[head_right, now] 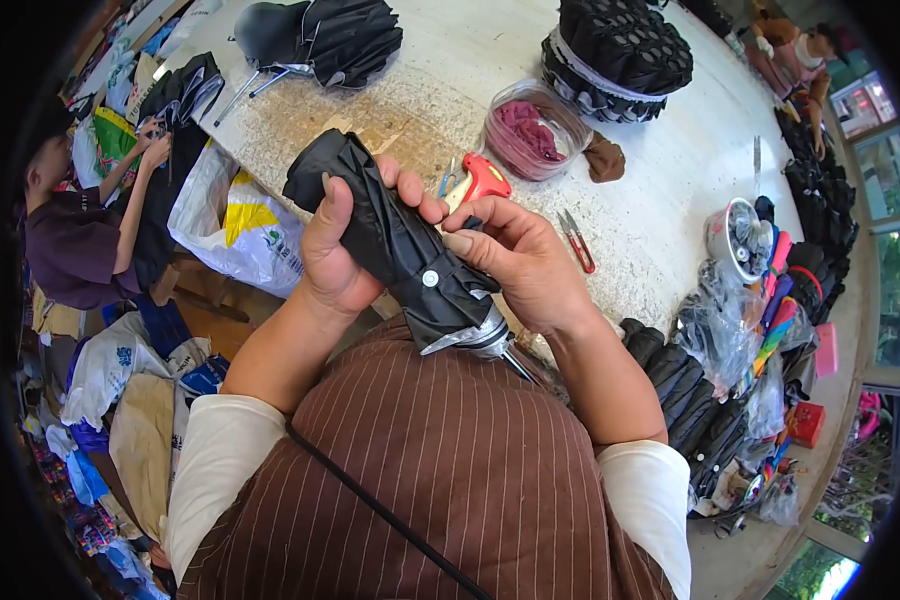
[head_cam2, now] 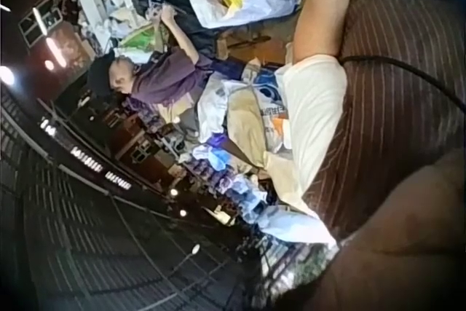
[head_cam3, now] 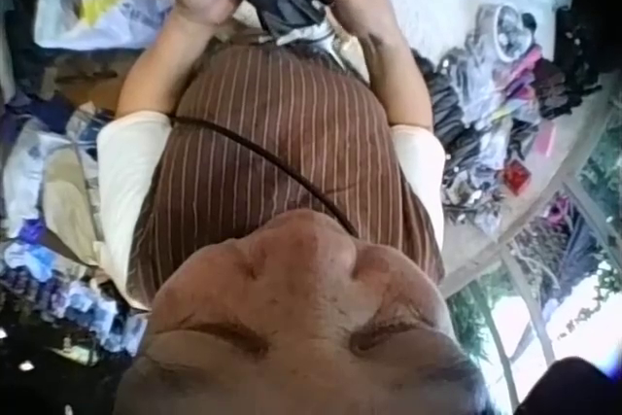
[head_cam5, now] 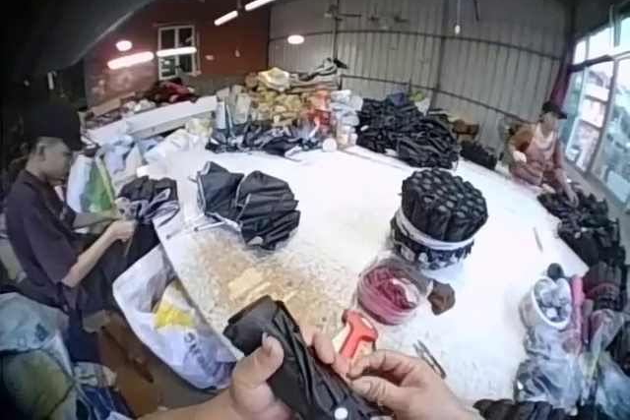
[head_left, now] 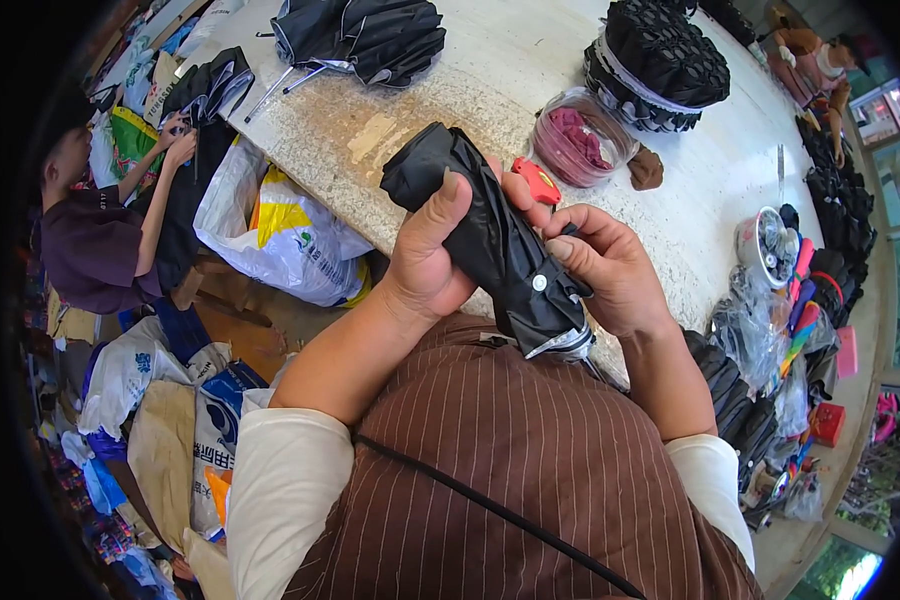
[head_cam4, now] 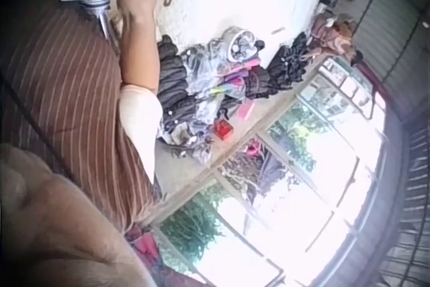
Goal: Folding and securing umbrellas into their collapsed state on a production table.
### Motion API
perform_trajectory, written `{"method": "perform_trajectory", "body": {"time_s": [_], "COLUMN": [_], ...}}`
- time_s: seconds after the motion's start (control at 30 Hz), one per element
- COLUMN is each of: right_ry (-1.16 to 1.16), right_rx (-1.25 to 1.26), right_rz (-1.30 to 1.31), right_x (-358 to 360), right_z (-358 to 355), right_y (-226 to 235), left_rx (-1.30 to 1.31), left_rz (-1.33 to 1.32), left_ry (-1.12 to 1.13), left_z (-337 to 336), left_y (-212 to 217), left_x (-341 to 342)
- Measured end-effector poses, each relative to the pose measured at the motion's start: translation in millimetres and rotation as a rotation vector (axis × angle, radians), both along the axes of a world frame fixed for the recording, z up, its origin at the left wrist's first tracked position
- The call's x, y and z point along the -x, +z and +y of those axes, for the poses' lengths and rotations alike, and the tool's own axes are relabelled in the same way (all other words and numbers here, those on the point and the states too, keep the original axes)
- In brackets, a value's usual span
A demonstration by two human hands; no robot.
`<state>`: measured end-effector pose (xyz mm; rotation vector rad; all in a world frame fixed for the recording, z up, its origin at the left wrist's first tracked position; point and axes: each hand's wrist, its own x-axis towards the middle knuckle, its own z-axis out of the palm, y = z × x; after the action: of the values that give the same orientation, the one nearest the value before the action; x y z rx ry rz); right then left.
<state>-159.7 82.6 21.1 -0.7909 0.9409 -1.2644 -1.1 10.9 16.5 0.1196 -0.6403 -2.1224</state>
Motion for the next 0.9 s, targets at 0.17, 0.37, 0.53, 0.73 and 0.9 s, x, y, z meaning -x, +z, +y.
{"method": "perform_trajectory", "body": {"time_s": [0.17,0.37,0.53,0.73,0.9], "right_ry": [-0.154,-0.209,-0.244,-0.287,-0.274], "right_rx": [0.164,0.183,0.172,0.153,0.268], "right_rz": [-0.044,0.339,0.542,0.337,0.613], "right_x": [8.9,-3.5,-10.8,-11.3,-16.1], "right_z": [-4.5,2.6,7.7,9.7,13.5], "right_y": [-0.1,6.0,-9.2,-17.9,-15.4], "left_rx": [0.119,0.139,-0.069,-0.029,-0.045], "left_rz": [-0.171,-0.353,-0.387,-0.390,-0.417], "left_ry": [0.024,0.203,0.266,0.281,0.297], "left_z": [-10.7,-4.3,-2.0,-3.0,-0.2], "left_y": [-8.0,2.5,-2.2,-7.4,-12.0], "left_x": [-5.6,3.2,10.2,10.3,11.0]}}
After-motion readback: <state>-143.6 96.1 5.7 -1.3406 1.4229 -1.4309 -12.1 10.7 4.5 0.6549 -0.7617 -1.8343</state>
